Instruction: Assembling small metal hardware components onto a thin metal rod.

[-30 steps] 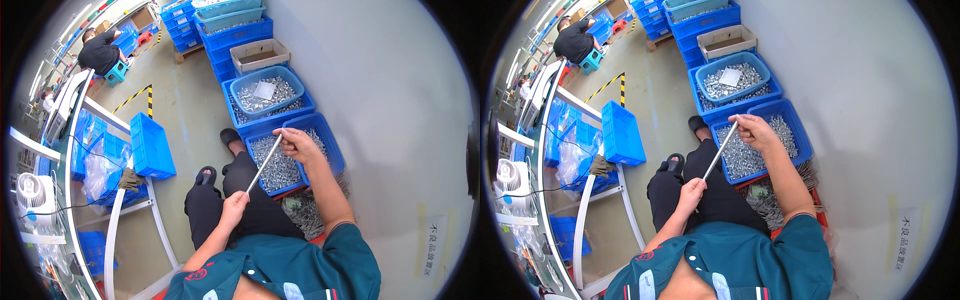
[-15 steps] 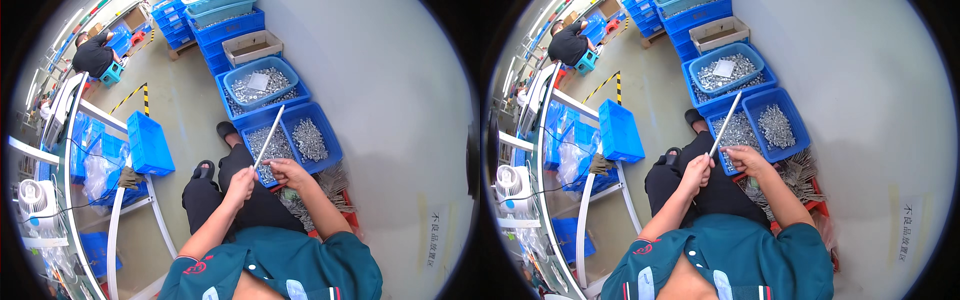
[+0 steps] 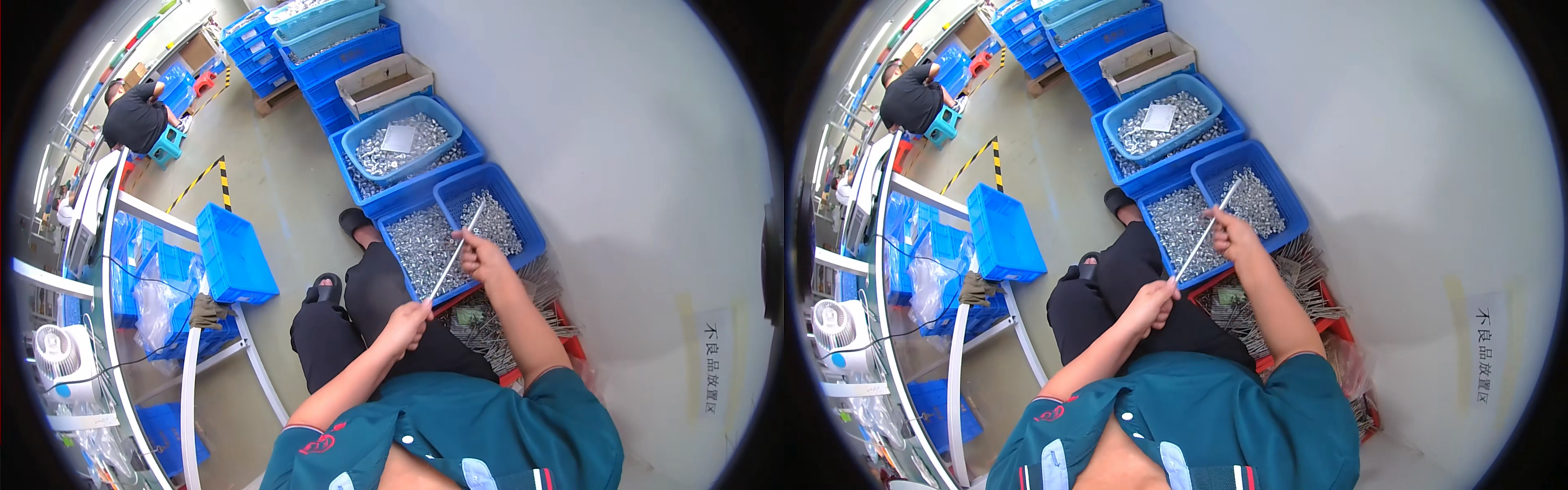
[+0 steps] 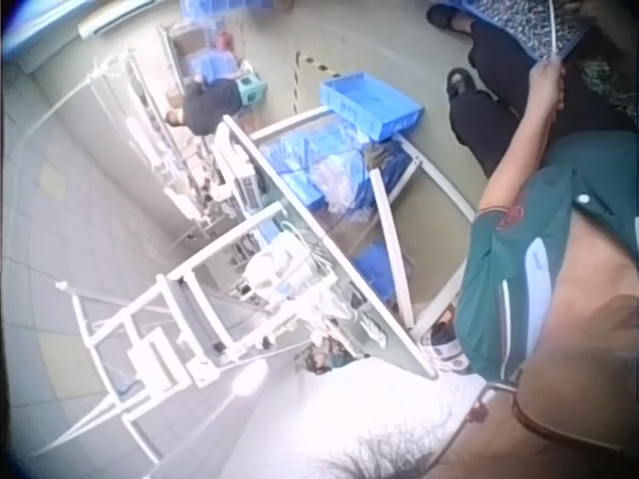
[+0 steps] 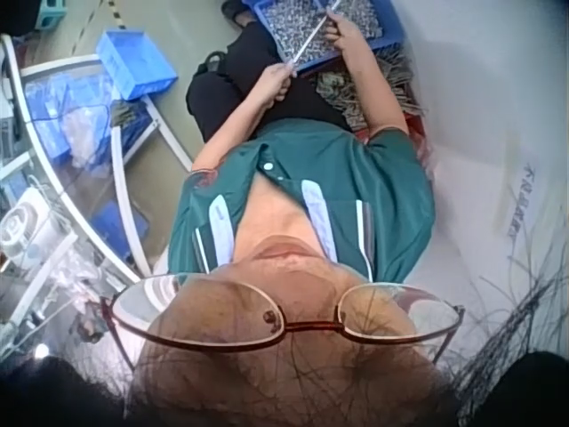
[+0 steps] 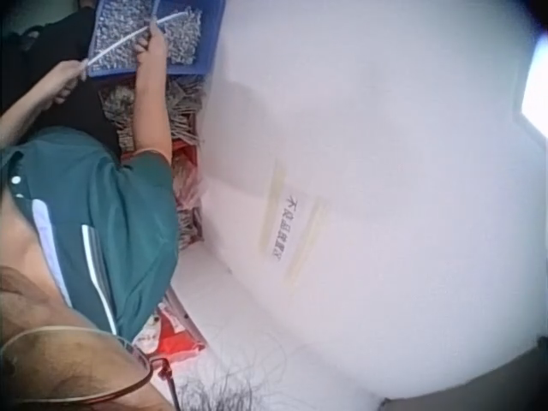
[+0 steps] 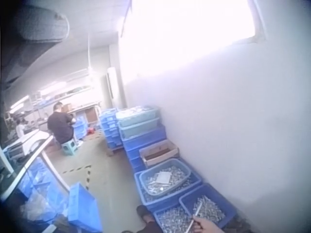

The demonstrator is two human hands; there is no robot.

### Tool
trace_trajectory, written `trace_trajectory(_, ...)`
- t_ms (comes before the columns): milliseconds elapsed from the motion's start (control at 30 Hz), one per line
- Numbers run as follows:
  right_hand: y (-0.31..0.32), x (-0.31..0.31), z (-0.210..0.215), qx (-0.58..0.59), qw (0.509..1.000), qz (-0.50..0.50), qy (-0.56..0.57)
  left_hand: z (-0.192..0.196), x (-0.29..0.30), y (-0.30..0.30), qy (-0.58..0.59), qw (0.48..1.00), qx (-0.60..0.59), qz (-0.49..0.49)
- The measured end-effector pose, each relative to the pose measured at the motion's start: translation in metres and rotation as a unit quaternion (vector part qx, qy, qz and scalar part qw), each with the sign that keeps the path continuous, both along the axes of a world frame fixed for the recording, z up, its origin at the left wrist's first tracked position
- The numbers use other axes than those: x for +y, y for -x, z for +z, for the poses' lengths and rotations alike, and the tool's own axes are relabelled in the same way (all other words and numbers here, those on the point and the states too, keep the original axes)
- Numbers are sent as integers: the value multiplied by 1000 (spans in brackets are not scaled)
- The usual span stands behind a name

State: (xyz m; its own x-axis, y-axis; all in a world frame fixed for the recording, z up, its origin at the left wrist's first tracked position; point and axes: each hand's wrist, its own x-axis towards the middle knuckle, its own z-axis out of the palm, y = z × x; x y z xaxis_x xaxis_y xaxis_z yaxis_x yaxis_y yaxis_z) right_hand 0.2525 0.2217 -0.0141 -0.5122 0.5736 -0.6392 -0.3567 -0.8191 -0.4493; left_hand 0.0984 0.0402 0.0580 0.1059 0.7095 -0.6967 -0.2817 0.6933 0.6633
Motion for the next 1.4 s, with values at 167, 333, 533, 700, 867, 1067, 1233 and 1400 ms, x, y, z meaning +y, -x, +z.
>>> trace_trajectory(167,-27,59,-25,-14,991,-124,52,8,-37,25,17,1000,-1,-11)
trace_trajectory(333,-14,53,-46,16,995,-74,57,6,-48,42,-35,996,0,87)
trace_trajectory(533,38,7,-73,-183,972,97,-108,-4,-45,60,-78,983,21,168)
trace_trajectory(700,58,5,-141,-450,803,206,-333,-17,-43,59,-88,980,-12,180)
trace_trajectory(867,102,-9,-117,-580,595,288,-475,-19,-51,69,-76,976,-27,201)
trace_trajectory(1067,124,0,-119,-598,434,285,-610,-21,-45,71,-67,977,-66,193)
trace_trajectory(1233,150,12,-121,-533,417,321,-662,-23,-47,74,-60,976,-74,194)
trace_trajectory(1400,156,33,-153,-484,344,318,-739,-24,-47,77,-56,977,-85,188)
